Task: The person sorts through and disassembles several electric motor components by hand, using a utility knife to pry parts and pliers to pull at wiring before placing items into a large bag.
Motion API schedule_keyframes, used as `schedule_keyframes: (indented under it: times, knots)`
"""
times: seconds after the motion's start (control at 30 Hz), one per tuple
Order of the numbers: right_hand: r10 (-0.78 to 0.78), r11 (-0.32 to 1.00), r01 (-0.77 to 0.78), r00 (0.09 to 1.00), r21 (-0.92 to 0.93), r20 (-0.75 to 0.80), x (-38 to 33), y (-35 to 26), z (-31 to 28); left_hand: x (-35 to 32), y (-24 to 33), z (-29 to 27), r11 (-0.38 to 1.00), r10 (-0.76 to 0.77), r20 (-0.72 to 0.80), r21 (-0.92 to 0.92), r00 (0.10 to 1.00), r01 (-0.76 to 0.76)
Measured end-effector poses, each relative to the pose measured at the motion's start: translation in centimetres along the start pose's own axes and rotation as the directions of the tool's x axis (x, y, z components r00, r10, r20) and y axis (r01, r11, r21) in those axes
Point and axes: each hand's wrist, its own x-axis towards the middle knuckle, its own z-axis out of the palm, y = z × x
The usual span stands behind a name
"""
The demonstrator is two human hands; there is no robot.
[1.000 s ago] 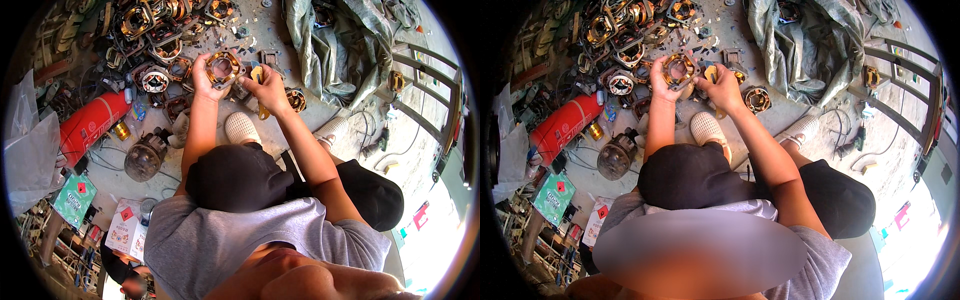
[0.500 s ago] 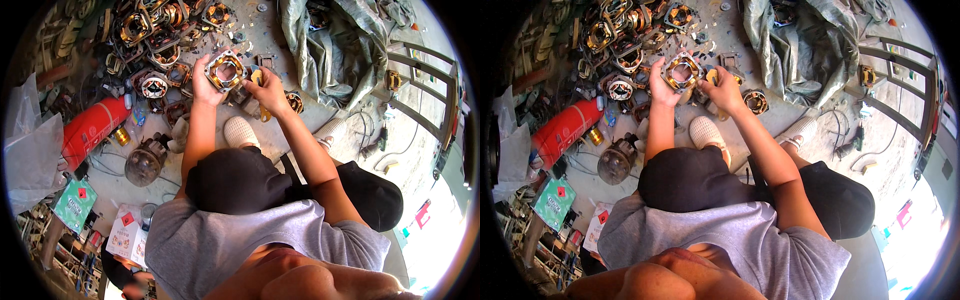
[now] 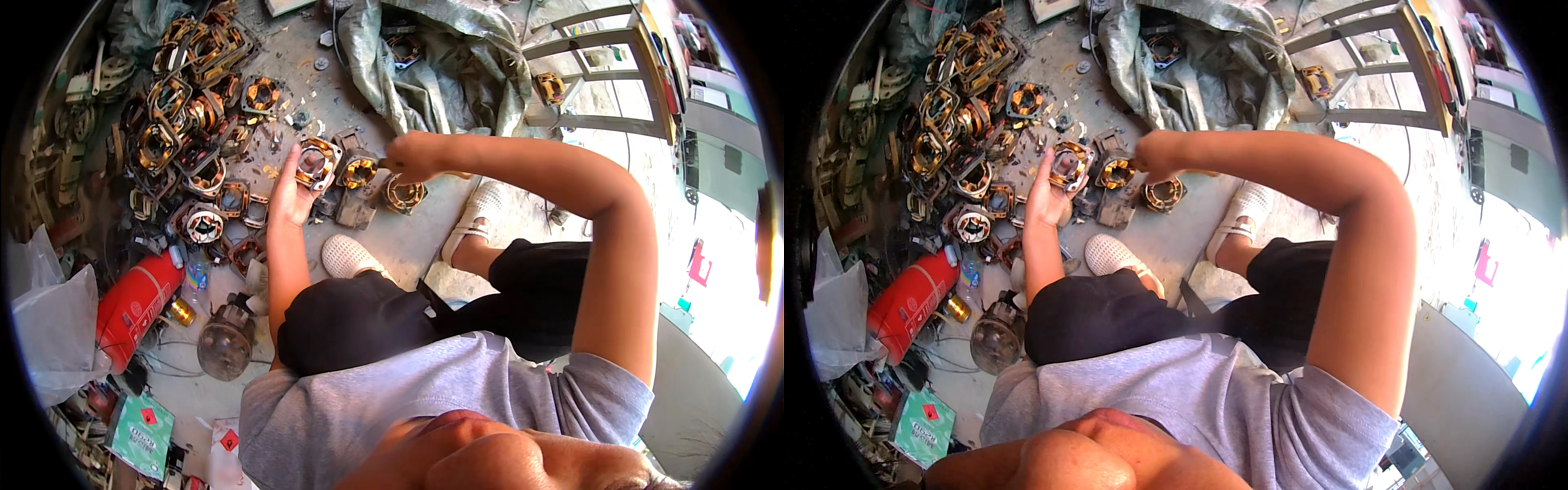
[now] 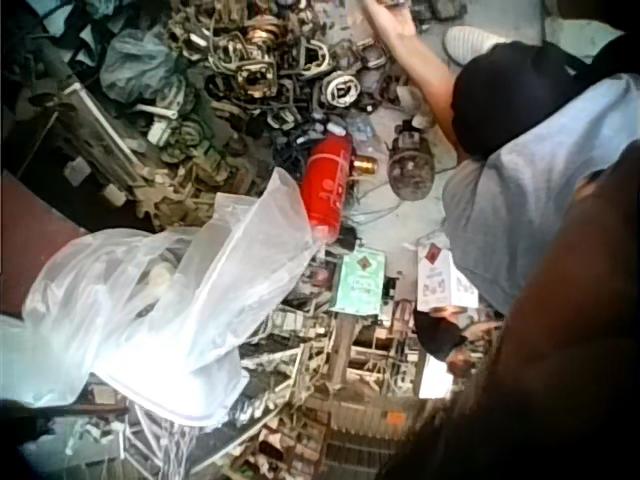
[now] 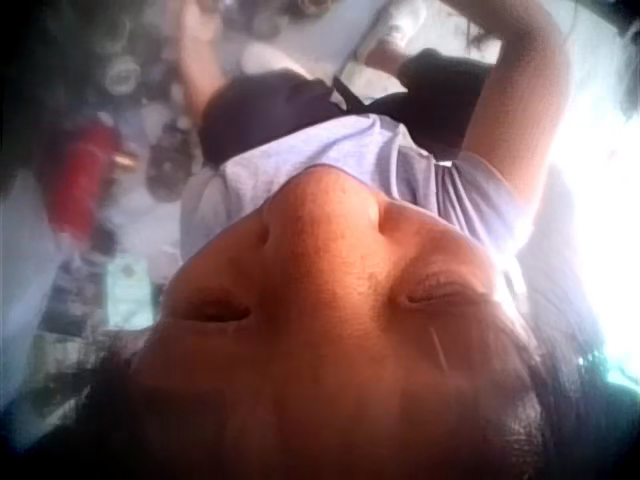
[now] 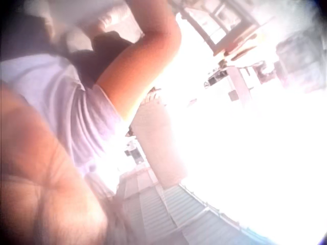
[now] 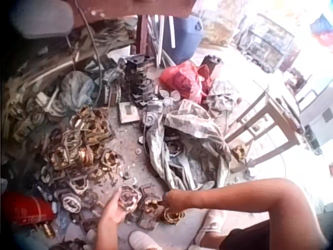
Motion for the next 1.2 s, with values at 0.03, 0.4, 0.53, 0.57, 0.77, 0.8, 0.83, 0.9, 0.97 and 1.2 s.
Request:
schedule_keyframes:
  times: [0.03, 0.4, 0.53, 0.57, 0.77, 0.8, 0.83, 0.9, 0.97, 1.2]
  knots:
    - [-0.008, 0.997, 0.009, 1.0, -0.078, 0.011, -1.5, 1.1, 0.3, 0.1, -0.1, 0.3, 1.0, -0.013, 0.004, 0.008, 1.0, 0.013]
    - [0.59, 0.642, -0.333, 0.79, 0.69, -0.168, -14.0, 8.9, -1.1, 0.8, 1.3, 7.3, 0.874, -0.099, 0.029, 0.48, 0.995, 0.073]
    - [0.659, 0.508, -0.338, 0.745, 0.792, -0.104, -14.6, 11.6, 1.5, 0.8, 1.2, 11.6, 0.73, -0.161, 0.01, 0.674, 0.987, 0.112]
    - [0.66, 0.465, -0.312, 0.746, 0.829, -0.089, -14.7, 12.3, 3.0, 1.0, 0.8, 13.0, 0.694, -0.189, 0.004, 0.707, 0.982, 0.131]
    - [0.672, 0.446, 0.132, 0.604, 0.885, -0.429, -11.7, 15.8, 6.6, 6.3, -3.5, 18.9, 0.419, -0.224, 0.097, 0.908, 0.97, 0.006]
    - [0.701, 0.365, 0.196, 0.585, 0.91, -0.407, -11.4, 15.7, 6.1, 7.2, -4.6, 20.4, 0.42, -0.238, 0.098, 0.907, 0.966, 0.011]
    - [0.71, 0.344, 0.223, 0.574, 0.912, -0.408, -11.1, 16.0, 5.6, 7.8, -5.6, 22.2, 0.42, -0.248, 0.101, 0.907, 0.964, 0.012]
    - [0.728, 0.302, 0.271, 0.553, 0.914, -0.404, -10.6, 16.8, 4.7, 9.1, -7.7, 25.2, 0.527, -0.358, 0.106, 0.843, 0.928, 0.107]
    - [0.677, 0.492, 0.327, 0.439, 0.807, -0.591, -9.4, 18.6, 4.7, 12.0, -10.1, 25.8, 0.559, -0.478, 0.154, 0.813, 0.865, 0.164]
    - [0.621, 0.268, 0.37, 0.64, 0.89, -0.453, -7.9, 16.5, 2.6, 14.5, -5.4, 22.8, -0.358, -0.183, 0.364, 0.84, 0.913, -0.407]
